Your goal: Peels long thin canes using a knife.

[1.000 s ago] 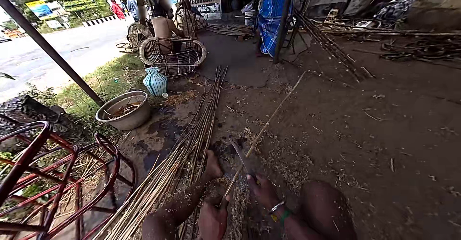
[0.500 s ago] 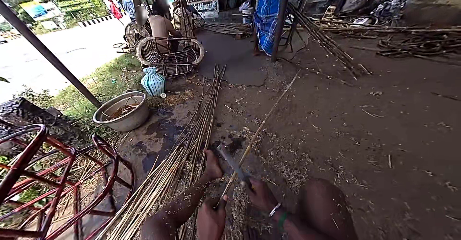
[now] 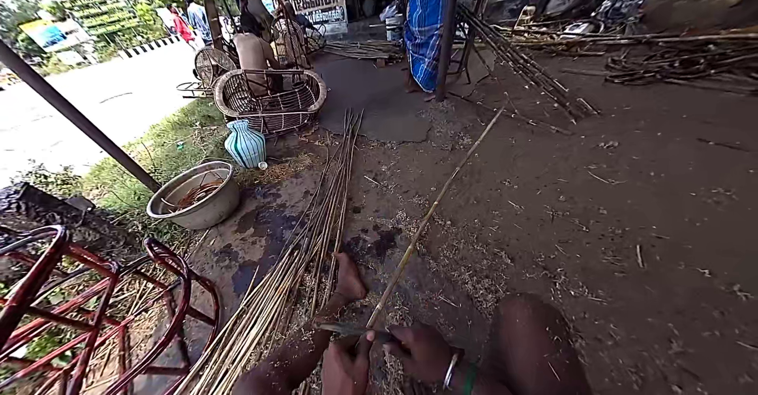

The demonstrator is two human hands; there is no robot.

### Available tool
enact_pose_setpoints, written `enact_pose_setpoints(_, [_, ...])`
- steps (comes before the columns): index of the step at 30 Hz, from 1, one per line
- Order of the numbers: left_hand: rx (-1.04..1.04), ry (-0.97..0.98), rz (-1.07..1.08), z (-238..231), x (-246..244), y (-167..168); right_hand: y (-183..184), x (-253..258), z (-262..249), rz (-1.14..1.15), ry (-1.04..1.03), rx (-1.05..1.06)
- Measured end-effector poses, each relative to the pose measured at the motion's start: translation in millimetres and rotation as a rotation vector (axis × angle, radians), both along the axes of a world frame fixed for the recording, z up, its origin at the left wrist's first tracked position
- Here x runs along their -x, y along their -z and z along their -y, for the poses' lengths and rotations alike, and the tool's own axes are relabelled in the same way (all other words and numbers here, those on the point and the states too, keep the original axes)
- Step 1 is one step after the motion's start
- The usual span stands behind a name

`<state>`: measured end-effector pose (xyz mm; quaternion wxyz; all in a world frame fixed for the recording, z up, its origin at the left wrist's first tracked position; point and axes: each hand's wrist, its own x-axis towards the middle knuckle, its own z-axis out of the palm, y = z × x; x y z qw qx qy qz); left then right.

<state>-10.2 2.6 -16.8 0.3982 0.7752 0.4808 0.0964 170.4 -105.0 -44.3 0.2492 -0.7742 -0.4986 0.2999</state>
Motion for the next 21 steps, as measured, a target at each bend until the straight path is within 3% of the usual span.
enact_pose_setpoints(4, [-0.010,0.015,0.041,-6.3,2.3,-1.0,7.8,-7.0,-7.2,-0.103,0.236,-0.114])
enact_pose_setpoints(7, [-0.034,0.036,0.100,-11.3,1.7,0.1,-2.7,5.3,-5.8,-0.014,0.040,-0.072])
enact_pose_setpoints(10, [-0.011,0.052,0.100,-13.8,3.5,-0.1,1.7,-7.8,-14.3,-0.114,0.265,-0.134])
enact_pose_setpoints(13, [-0.034,0.078,0.131,-13.4,5.0,5.2,-11.4,3.6,-9.1,0.006,0.017,-0.023])
enact_pose_setpoints(14, [-0.053,0.084,0.151,-15.7,3.2,6.7,-10.5,3.3,-9.7,0.023,0.016,-0.016])
enact_pose_setpoints(17, [-0.045,0.074,0.145,-17.1,5.3,5.5,-4.5,2.0,-15.7,-0.124,0.280,-0.076])
enact_pose_setpoints(20, [-0.034,0.079,0.146,-16.6,4.3,6.3,-12.4,15.9,-10.2,-0.045,0.050,0.009])
enact_pose_setpoints(21, [-0.025,0.086,0.137,-18.3,3.0,4.8,-11.3,12.8,-11.2,-0.068,0.101,-0.003])
